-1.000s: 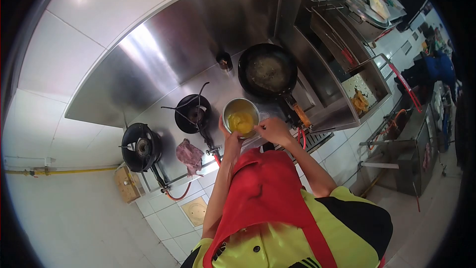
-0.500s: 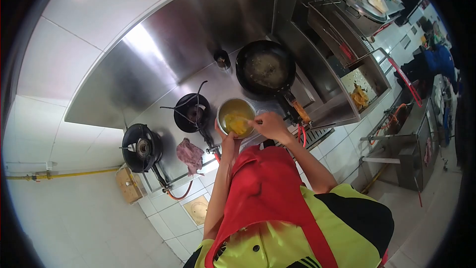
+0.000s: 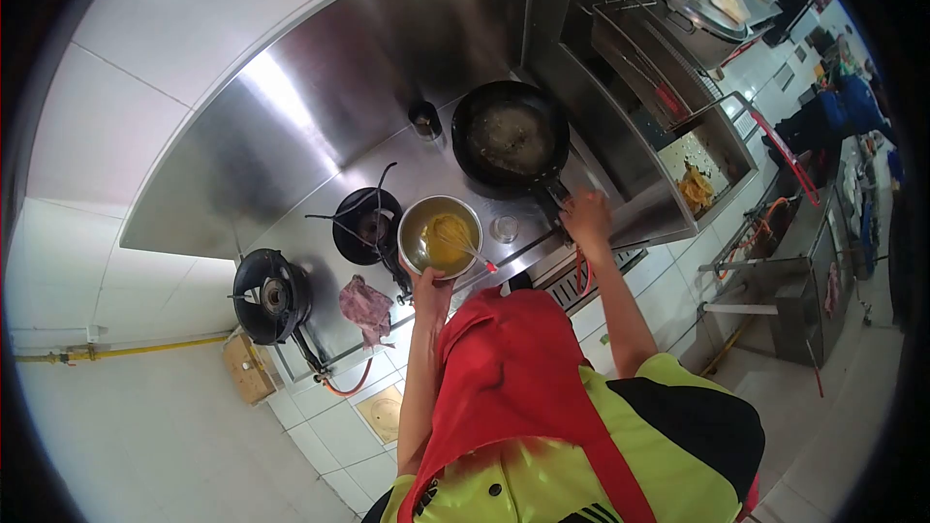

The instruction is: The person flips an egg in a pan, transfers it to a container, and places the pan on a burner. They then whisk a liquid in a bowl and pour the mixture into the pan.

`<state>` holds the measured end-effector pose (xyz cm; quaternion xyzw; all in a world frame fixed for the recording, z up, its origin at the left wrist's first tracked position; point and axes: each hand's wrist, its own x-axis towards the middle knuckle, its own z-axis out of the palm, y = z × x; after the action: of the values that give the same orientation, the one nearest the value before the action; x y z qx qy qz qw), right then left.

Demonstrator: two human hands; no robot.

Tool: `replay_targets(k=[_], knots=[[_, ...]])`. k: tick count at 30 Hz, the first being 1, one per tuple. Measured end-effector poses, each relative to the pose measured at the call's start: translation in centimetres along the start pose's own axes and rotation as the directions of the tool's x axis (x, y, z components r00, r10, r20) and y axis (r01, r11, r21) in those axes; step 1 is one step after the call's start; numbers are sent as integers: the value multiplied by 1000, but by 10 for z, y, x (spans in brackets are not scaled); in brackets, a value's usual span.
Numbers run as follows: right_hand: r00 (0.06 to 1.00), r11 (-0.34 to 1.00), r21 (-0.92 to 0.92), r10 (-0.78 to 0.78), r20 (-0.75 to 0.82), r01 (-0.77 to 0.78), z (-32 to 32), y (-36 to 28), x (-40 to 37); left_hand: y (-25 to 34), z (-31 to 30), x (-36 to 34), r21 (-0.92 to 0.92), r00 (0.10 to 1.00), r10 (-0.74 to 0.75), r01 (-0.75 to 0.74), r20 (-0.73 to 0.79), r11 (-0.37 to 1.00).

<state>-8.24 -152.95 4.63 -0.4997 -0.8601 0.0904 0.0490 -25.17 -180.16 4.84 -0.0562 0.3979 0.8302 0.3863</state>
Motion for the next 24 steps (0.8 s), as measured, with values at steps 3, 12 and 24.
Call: replay_targets(k=[3,12,24], knots=[[884,991,38,98,457,-130,47,48,25,4,-12,2,11,1000,13,-12,-14,1000],[892,980,164,28,451,-114,51,59,21,-1,-38,12,-83,1000,-4,4,-5,997],[865,976,165,42,500,-142,36,64,15,6,-22,-1,-26,997,17,-19,-69,999]])
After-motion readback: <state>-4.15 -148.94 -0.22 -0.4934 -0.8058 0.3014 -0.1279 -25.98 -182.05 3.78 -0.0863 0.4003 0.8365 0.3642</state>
